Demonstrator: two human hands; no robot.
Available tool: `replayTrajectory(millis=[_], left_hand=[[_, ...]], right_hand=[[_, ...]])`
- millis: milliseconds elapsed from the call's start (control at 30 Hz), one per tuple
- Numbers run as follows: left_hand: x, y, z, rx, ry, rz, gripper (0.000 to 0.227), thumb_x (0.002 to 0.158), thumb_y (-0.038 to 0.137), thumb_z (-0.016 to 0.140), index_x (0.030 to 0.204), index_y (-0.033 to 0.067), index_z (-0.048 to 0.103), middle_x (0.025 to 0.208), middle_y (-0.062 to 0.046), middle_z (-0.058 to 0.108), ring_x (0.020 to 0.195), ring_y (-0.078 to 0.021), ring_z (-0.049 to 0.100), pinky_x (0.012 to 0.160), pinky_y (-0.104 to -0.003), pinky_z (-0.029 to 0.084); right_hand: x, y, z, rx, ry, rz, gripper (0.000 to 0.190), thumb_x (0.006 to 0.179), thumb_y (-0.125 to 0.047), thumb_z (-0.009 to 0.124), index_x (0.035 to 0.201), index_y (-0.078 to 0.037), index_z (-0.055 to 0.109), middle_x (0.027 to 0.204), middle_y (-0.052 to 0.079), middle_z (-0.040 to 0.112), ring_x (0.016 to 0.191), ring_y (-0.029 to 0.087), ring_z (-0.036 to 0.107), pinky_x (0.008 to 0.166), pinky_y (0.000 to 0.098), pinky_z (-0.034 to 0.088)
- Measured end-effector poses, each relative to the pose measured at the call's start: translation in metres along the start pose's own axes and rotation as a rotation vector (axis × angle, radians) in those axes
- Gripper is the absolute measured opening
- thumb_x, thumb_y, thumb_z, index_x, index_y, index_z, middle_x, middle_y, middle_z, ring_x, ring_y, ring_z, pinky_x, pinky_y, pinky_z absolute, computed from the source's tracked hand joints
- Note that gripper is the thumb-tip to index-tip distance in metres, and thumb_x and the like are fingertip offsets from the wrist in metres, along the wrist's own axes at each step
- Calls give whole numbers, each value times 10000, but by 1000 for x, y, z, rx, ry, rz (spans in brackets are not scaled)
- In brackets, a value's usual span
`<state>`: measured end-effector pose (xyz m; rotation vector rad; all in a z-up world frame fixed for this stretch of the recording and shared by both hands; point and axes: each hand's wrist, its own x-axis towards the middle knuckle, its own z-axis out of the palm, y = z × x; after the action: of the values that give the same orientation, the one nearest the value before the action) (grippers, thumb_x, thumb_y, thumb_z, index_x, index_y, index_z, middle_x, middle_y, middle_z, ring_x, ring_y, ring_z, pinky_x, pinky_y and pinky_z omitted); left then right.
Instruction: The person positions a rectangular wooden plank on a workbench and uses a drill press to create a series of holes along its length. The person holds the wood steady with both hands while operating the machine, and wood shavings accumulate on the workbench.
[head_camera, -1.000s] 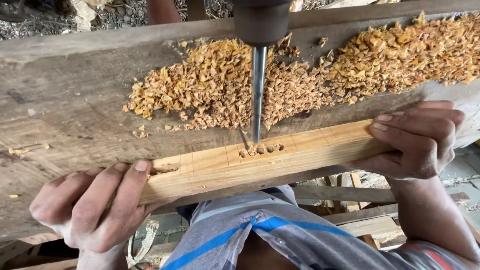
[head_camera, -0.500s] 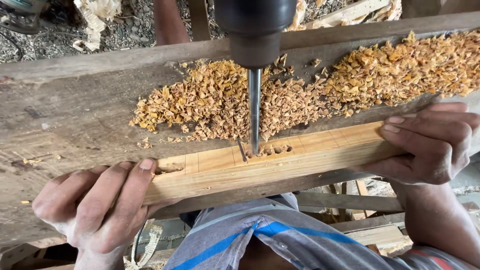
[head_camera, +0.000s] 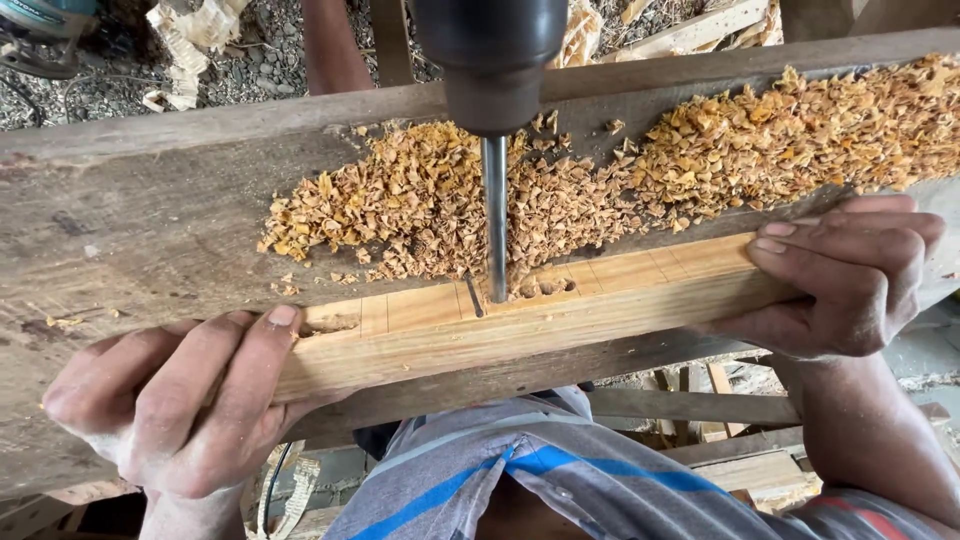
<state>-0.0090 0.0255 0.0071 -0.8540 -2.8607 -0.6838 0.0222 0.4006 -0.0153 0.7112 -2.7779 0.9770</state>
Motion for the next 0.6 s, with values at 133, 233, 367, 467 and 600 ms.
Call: replayTrajectory(millis=[133, 233, 367, 467, 600], left_hand=[[2, -2, 0, 10, -6, 11, 289, 856, 308, 510, 833, 74, 678, 797, -57, 555, 691, -272, 430, 629, -373, 313], [4, -3, 1, 1, 24, 33, 315, 852, 312, 493, 817, 61, 680, 773, -67, 569, 665, -273, 426, 610, -369, 298], [6, -4, -2, 10, -3, 22, 396, 842, 407, 505, 841, 54, 685, 801, -79, 563, 706, -293, 429, 646, -389, 322], [12, -5, -1, -8, 6, 12, 328, 864, 290, 468, 817, 59, 695, 793, -71, 557, 706, -298, 423, 642, -390, 309], [10, 0, -3, -7, -11, -15, 368, 851, 354, 483, 819, 58, 699, 798, -79, 549, 729, -301, 419, 665, -390, 322]], right_hand=[[1, -5, -4, -32, -48, 49, 493, 761, -465, 491, 801, 25, 538, 731, 119, 442, 670, 273, 466, 628, 411, 402], [6, -5, -2, -42, -16, 52, 487, 753, -467, 502, 789, 18, 540, 715, 118, 440, 642, 273, 468, 622, 405, 382], [8, 0, -4, -44, -34, 8, 521, 735, -495, 536, 790, 23, 545, 710, 120, 452, 632, 271, 476, 591, 396, 395], [13, 3, -4, -51, 12, -10, 535, 747, -503, 495, 781, 29, 542, 695, 124, 462, 615, 277, 477, 576, 394, 386], [9, 4, -5, -26, -3, -21, 540, 731, -503, 543, 789, 34, 549, 696, 132, 462, 605, 278, 481, 575, 402, 392]])
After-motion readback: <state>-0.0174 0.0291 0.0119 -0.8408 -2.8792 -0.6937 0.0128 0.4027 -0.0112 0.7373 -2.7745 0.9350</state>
